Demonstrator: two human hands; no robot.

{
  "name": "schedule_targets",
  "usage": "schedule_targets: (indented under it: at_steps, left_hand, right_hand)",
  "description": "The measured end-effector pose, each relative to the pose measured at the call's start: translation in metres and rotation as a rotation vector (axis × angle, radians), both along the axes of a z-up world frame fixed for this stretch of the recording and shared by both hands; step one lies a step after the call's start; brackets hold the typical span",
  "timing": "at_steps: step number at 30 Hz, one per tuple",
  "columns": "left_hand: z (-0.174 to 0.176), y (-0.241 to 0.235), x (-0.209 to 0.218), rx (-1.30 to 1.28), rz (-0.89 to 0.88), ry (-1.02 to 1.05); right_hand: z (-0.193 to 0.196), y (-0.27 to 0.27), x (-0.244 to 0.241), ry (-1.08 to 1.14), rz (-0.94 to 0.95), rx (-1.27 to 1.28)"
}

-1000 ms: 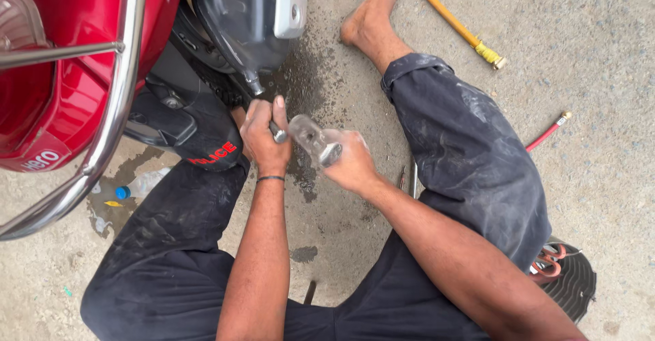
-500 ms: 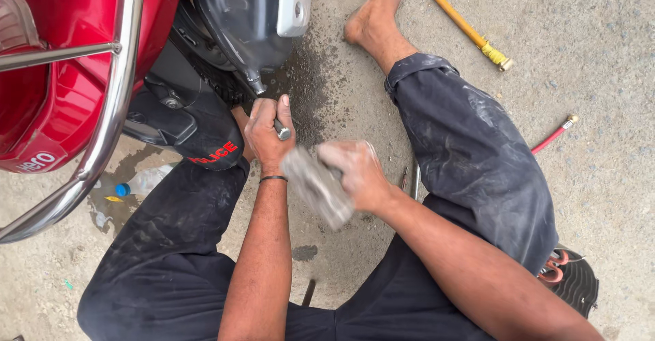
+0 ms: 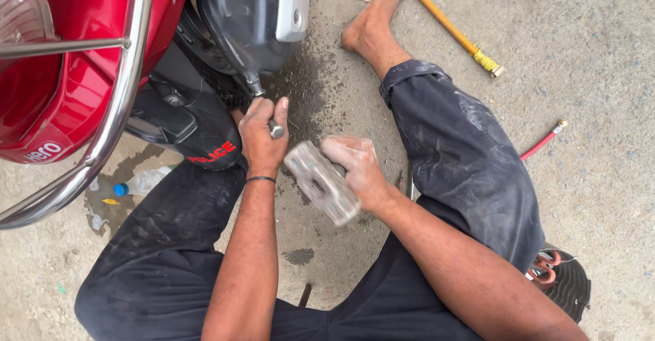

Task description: The person sits on the ground and uses a hammer to repeatedly strike a metal tool inserted into the rear wheel hub of a red scooter. The person continues this action for the duration of the clip.

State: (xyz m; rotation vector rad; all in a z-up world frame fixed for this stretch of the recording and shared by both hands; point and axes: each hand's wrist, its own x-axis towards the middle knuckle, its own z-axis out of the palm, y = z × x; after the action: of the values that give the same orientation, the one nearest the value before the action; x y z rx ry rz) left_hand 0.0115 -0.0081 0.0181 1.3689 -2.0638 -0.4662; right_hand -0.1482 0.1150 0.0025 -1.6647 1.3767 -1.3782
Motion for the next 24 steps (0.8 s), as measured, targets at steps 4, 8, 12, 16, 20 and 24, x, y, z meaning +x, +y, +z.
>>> schedule_targets:
  at_steps: [4, 8, 12, 16, 20, 24]
  left_hand:
    - [-0.003, 0.004, -0.002, -0.116, 0.028, 0.004]
    - [-0.002, 0.002, -0.016, -0.115, 0.062, 0.071]
    - [-0.007, -0.001, -0.005, -0.144, 0.042, 0.093]
    - [-0.007, 0.004, -0.006, -0.167, 0.057, 0.069]
    - [-0.006, 0.004, -0.01, -0.142, 0.077, 0.061]
    - [-0.013, 0.007, -0.002, -0.139, 0.064, 0.13]
  right_hand:
    - [0.006, -0.013, 0.012, -0.153, 0.081, -0.156]
    - [0.026, -0.022, 0.006, 0.028, -0.021, 0.157]
    - [0.035, -0.021, 0.008, 0.004, 0.119, 0.057]
    - [0.027, -0.022, 0.014, 0.05, 0.067, 0.046]
    - [0.011, -0.02, 0.018, 0.045, -0.02, 0.238]
    - [-0.002, -0.01, 0.02, 0.005, 0.104, 0.023]
